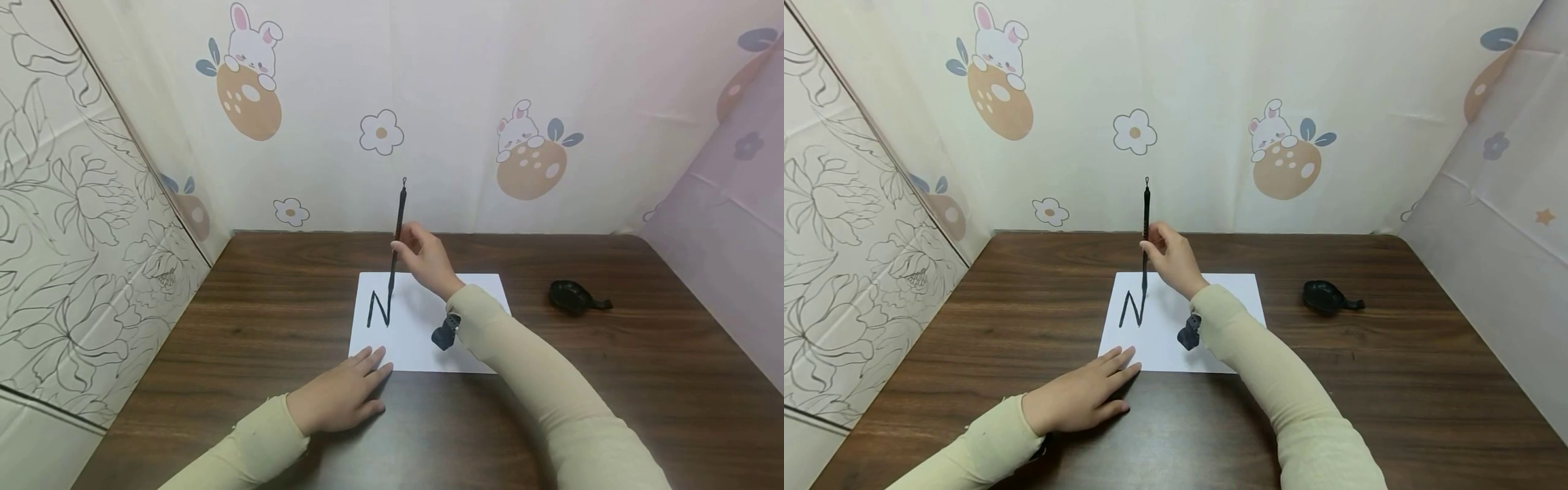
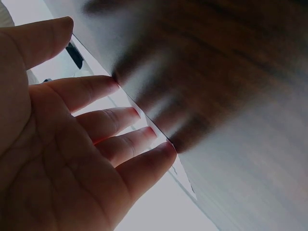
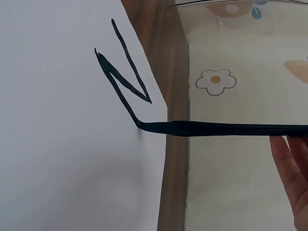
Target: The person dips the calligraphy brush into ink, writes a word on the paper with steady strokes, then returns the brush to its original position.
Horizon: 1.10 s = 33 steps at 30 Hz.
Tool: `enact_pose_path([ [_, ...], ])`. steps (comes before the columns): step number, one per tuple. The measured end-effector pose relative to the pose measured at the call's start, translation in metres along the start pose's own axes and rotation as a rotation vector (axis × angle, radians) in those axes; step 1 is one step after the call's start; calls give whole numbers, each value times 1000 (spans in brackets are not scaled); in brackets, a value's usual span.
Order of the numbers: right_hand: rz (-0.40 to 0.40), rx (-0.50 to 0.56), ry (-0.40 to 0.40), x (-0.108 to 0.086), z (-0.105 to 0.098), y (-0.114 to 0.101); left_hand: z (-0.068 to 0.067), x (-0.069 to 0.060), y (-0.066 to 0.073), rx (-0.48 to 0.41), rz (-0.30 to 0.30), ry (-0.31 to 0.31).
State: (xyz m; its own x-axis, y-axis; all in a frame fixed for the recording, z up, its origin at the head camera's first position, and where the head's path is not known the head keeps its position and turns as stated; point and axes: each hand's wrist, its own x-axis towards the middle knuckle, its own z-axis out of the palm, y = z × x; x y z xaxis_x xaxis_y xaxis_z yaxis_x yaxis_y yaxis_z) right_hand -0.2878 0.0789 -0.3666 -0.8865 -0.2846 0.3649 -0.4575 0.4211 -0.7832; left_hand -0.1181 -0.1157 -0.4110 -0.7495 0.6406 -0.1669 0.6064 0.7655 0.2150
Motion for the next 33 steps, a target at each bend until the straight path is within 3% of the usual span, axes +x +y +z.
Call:
enact_pose_path([
  [15, -14, 1, 32, 2, -1, 2, -2, 0, 2, -8, 13, 15],
  [22, -56, 25, 57, 1, -8, -4, -3, -1, 2, -14, 18, 18],
  [33, -121, -66, 51, -10, -7, -9, 0, -1, -1, -7, 18, 10],
])
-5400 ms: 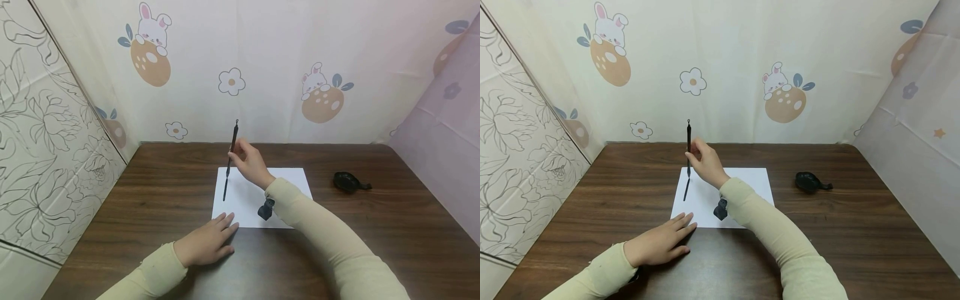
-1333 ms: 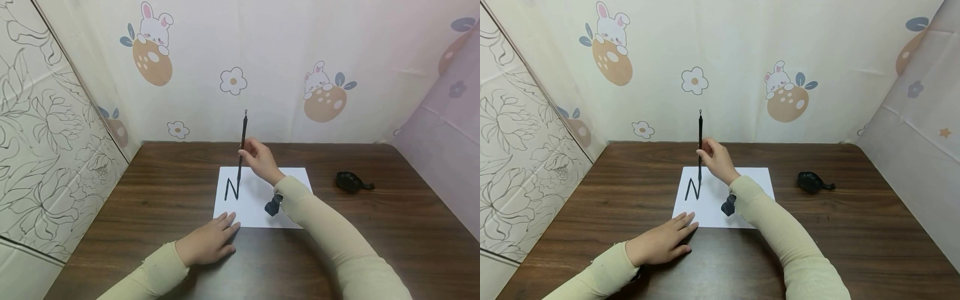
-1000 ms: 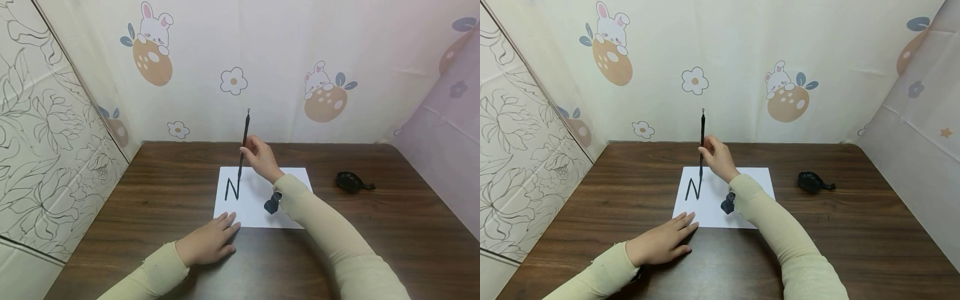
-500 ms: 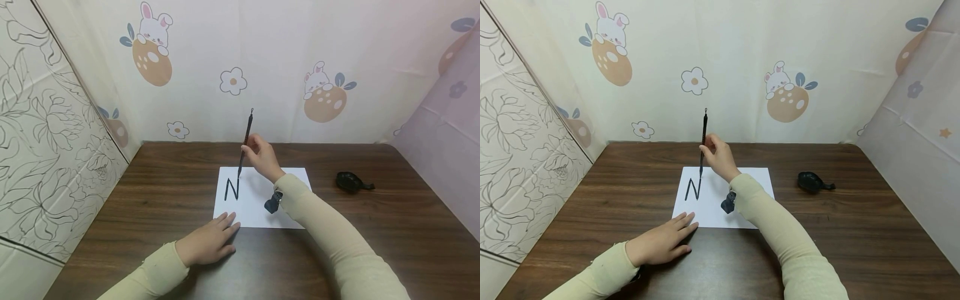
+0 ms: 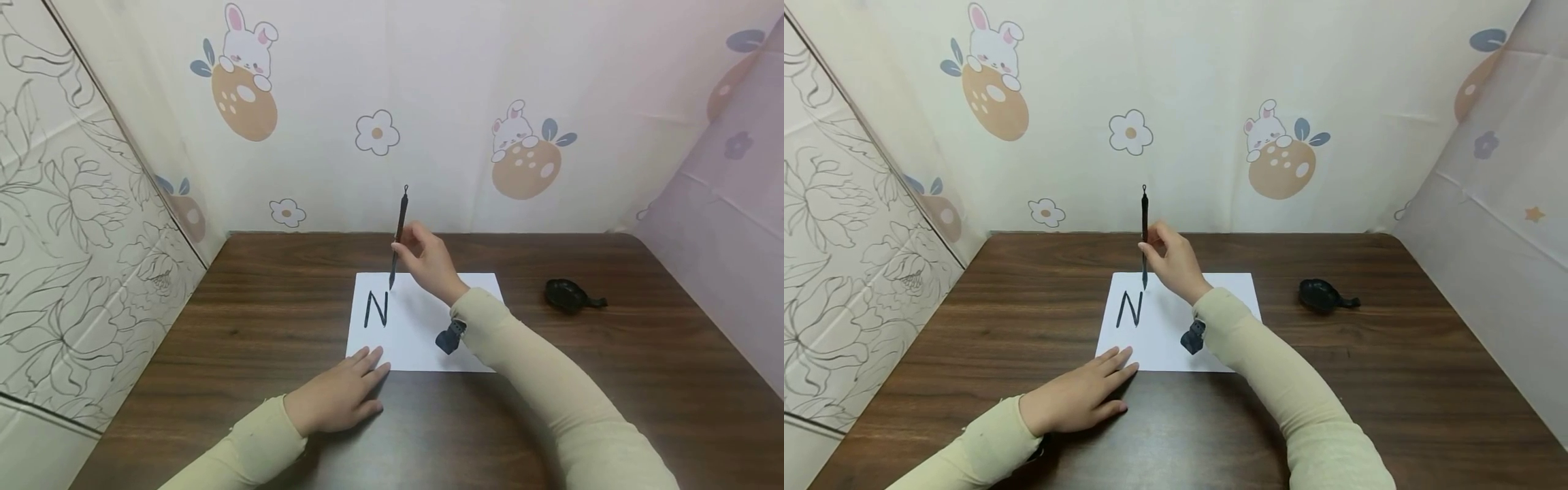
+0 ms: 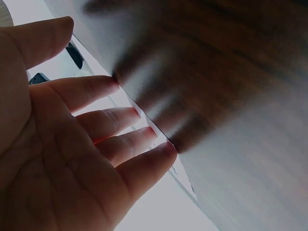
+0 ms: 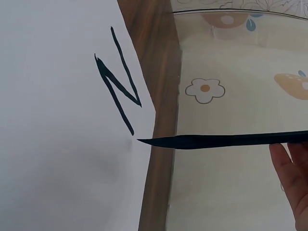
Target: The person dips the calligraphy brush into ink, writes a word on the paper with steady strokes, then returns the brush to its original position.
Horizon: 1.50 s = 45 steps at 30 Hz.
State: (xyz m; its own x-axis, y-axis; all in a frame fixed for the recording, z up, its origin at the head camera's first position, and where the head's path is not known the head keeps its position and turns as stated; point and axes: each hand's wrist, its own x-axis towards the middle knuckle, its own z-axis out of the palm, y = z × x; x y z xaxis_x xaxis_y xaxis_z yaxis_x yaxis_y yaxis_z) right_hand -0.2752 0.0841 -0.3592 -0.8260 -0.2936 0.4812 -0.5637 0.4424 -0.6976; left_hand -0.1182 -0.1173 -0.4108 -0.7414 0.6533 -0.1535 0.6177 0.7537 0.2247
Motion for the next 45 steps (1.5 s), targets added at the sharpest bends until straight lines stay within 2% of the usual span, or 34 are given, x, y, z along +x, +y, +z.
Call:
enact_pose_path([
  [31, 8, 11, -50, -15, 0, 3, 0, -1, 1, 0, -3, 1],
  [45, 52, 17, -72, -25, -7, -1, 1, 0, 0, 4, -7, -4],
])
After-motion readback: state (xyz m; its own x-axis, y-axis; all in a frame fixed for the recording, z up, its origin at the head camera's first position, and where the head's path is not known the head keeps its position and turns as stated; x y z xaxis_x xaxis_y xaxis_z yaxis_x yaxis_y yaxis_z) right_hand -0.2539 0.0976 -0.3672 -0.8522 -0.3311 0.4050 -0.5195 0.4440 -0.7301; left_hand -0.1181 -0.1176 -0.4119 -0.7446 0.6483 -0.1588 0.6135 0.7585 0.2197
